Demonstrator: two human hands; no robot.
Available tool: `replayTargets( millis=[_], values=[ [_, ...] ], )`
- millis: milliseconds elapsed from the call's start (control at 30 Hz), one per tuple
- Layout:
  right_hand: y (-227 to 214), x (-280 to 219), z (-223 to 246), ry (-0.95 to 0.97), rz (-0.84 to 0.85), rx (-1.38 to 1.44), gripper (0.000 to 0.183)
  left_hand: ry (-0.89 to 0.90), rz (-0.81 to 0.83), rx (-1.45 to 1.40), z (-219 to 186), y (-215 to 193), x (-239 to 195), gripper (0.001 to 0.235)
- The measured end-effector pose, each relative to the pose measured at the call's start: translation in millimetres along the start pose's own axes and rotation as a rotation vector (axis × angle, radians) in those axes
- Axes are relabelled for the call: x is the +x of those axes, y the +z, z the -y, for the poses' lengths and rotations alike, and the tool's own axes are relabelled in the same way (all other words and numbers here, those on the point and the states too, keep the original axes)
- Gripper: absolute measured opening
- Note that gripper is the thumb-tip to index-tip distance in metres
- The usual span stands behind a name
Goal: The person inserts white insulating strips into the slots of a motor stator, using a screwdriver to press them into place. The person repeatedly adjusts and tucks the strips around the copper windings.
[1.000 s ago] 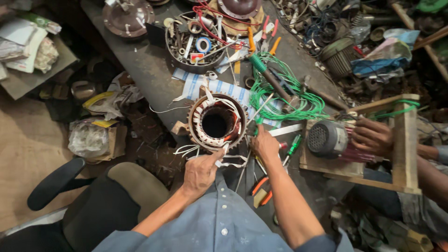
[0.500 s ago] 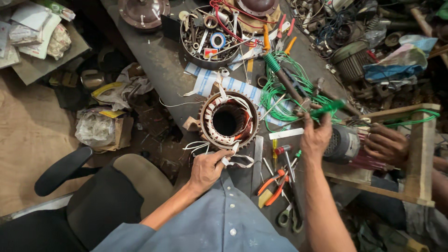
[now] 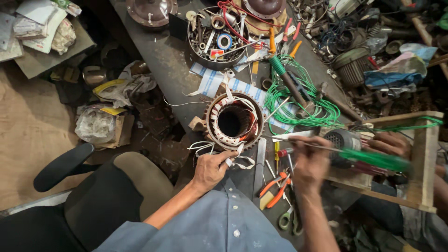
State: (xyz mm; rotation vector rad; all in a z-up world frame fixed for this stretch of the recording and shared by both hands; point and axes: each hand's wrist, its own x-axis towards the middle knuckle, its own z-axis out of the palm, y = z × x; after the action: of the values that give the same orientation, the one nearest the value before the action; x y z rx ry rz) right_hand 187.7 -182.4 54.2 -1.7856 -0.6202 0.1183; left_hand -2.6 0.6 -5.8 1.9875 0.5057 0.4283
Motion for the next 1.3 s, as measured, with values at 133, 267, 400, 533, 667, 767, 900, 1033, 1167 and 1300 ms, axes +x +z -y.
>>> replayTargets(
  millis=[133,267,400,533,667,767,900,1033,1167,1300],
  values=[
    [-11.6,-3.9,50.8,-0.115,0.079,0.186,0.025,0.118,-0.057,-0.046,3.8,1.9,-1.2,0.03],
    [20.1,-13.0,53.9,-0.081,0.194,0.146,0.025,0.101,-0.046,-0.031,6.1,4.0,-1.7,0.028],
    [37.4,-18.4,40.9,-0.033,0.244,0.09,0.023,0.099,-0.032,0.022,7.6,4.0,-2.4,0.03],
    [45.7,-17.5,32.3,-0.109,0.262,0.094,0.024,0.112,-0.03,0.029,9.7,4.7,-2.8,0.03],
    [53.9,-12.2,39.3,-0.153,0.282,-0.005,0.023,0.124,-0.053,-0.004,9.0,6.3,-2.5,0.031],
    [66.9,-0.3,50.1,-0.155,0.382,-0.068,0.017,0.072,-0.028,-0.029,6.9,5.0,-2.7,0.029],
    [88.4,39.7,51.4,-0.105,0.514,-0.142,0.016,0.046,-0.031,-0.041,2.8,3.9,-5.3,0.035],
    [86.3,38.1,50.0,-0.149,0.521,-0.137,0.018,0.061,-0.038,-0.039,2.2,4.0,-2.6,0.031],
    [81.1,11.0,45.7,-0.296,0.507,-0.148,0.01,0.036,-0.022,-0.017,6.5,3.5,-2.4,0.036],
    [87.0,31.6,36.1,-0.162,0.518,-0.149,0.012,0.06,-0.054,-0.05,4.9,5.0,-2.5,0.032]
  ],
)
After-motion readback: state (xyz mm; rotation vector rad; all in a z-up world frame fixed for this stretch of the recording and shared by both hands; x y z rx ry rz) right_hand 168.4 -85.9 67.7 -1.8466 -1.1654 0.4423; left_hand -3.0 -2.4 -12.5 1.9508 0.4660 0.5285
